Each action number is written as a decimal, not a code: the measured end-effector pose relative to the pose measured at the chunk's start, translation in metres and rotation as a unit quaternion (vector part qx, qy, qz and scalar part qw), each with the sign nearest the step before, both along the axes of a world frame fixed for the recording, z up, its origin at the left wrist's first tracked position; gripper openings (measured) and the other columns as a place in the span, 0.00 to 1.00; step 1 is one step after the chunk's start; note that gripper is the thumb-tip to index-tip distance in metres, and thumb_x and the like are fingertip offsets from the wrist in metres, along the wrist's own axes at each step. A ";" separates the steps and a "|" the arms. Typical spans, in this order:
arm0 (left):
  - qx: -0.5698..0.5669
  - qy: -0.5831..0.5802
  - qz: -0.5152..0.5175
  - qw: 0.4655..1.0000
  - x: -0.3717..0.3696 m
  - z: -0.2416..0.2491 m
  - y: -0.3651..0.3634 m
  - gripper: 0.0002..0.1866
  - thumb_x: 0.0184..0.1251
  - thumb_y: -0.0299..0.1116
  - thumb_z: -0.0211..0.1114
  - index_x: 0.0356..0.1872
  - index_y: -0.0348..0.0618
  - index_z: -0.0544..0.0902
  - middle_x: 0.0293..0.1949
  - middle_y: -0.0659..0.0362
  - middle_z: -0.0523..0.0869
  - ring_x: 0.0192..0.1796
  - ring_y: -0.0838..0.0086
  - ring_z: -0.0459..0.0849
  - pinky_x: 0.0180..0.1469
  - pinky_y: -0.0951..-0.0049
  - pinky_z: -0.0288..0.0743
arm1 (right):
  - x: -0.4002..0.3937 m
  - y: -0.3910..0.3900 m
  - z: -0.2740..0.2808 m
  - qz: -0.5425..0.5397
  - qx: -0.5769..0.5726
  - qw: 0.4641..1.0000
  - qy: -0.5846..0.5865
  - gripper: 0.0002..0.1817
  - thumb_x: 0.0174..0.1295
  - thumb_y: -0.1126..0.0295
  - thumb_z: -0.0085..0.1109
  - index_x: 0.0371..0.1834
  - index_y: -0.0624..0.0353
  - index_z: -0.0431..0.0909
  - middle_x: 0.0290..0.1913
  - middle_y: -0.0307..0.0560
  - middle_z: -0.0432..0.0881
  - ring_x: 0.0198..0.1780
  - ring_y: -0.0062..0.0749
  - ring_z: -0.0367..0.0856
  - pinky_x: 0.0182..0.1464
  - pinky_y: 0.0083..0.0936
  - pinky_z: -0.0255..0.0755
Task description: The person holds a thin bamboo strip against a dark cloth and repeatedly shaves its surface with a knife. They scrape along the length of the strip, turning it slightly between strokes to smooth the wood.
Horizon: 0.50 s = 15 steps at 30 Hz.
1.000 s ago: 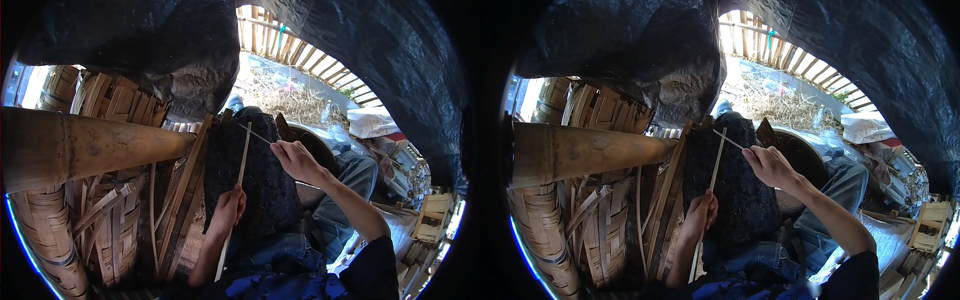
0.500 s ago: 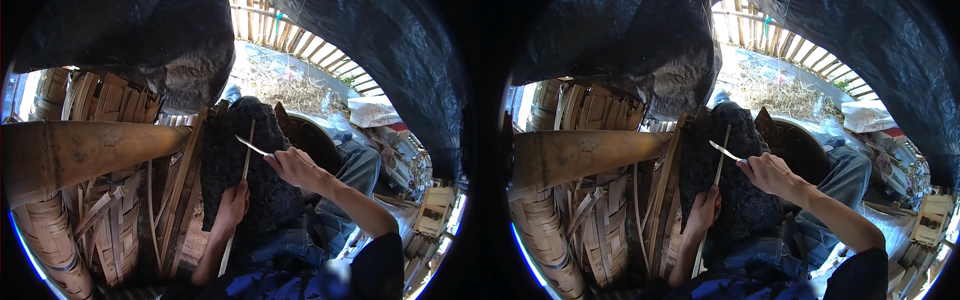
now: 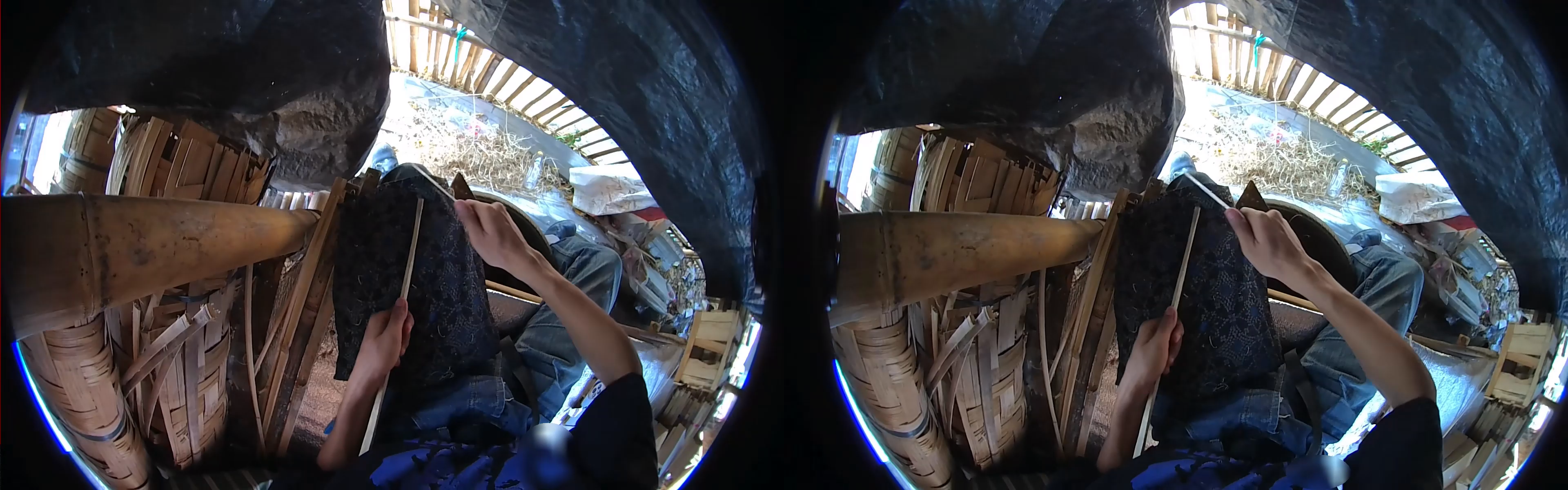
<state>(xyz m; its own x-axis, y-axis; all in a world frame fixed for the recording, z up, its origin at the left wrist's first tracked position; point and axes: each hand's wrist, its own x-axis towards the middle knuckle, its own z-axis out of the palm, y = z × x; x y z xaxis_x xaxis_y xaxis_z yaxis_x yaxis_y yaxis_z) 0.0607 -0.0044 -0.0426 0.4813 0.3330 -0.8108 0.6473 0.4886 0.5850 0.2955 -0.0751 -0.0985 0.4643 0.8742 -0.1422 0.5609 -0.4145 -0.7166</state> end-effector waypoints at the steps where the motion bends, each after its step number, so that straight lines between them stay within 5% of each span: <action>1: -0.040 -0.020 0.015 0.999 -0.003 -0.004 0.004 0.25 0.76 0.52 0.39 0.20 0.50 0.67 0.10 0.69 0.60 0.11 0.85 0.58 0.14 0.80 0.50 | -0.004 -0.004 0.004 -0.012 0.046 0.999 0.005 0.26 0.73 0.58 0.43 0.17 0.64 0.68 0.10 0.55 0.63 0.10 0.44 0.64 0.18 0.38 0.57; 2: -0.078 -0.041 0.027 0.996 -0.006 -0.007 0.008 0.24 0.76 0.52 0.38 0.21 0.50 0.67 0.09 0.69 0.59 0.11 0.84 0.57 0.14 0.80 0.49 | -0.010 -0.007 0.010 -0.038 0.055 0.997 0.050 0.27 0.73 0.58 0.42 0.17 0.64 0.66 0.10 0.54 0.58 0.10 0.41 0.57 0.18 0.39 0.53; 7: -0.279 -0.162 0.172 0.931 -0.013 -0.004 0.024 0.21 0.77 0.48 0.35 0.25 0.52 0.68 0.10 0.68 0.60 0.12 0.82 0.55 0.18 0.82 0.50 | -0.034 -0.015 0.031 -0.035 0.097 0.994 0.034 0.27 0.74 0.57 0.41 0.18 0.64 0.67 0.12 0.53 0.60 0.12 0.37 0.58 0.21 0.37 0.55; 9: -0.418 -0.204 0.262 0.846 -0.020 -0.010 0.021 0.20 0.77 0.45 0.35 0.26 0.51 0.68 0.11 0.68 0.61 0.14 0.82 0.58 0.20 0.82 0.52 | -0.038 -0.013 0.040 -0.039 0.072 0.992 0.093 0.27 0.74 0.57 0.40 0.19 0.64 0.68 0.12 0.50 0.60 0.13 0.34 0.59 0.22 0.38 0.55; 13: -0.440 -0.232 0.283 0.820 -0.019 -0.015 0.019 0.18 0.78 0.44 0.38 0.27 0.50 0.68 0.13 0.68 0.62 0.16 0.82 0.59 0.21 0.82 0.54 | -0.055 -0.012 0.058 0.003 0.150 0.986 0.076 0.26 0.74 0.56 0.41 0.21 0.64 0.71 0.10 0.47 0.60 0.10 0.28 0.58 0.17 0.33 0.54; 15: -0.389 -0.214 0.276 0.852 -0.009 -0.009 0.022 0.17 0.78 0.45 0.42 0.29 0.49 0.69 0.15 0.68 0.63 0.16 0.82 0.59 0.22 0.82 0.56 | -0.054 -0.011 0.049 0.046 0.096 0.989 0.098 0.25 0.73 0.57 0.42 0.21 0.64 0.71 0.09 0.50 0.62 0.08 0.33 0.61 0.16 0.33 0.56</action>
<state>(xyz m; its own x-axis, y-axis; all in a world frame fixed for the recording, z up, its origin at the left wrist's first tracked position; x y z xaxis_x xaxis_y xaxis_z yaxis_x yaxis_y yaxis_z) 0.0517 0.0172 -0.0518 0.7326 0.0463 -0.6791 0.0015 0.9976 0.0696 0.2417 -0.0858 -0.0490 0.3612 0.9312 -0.0486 0.4329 -0.2136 -0.8758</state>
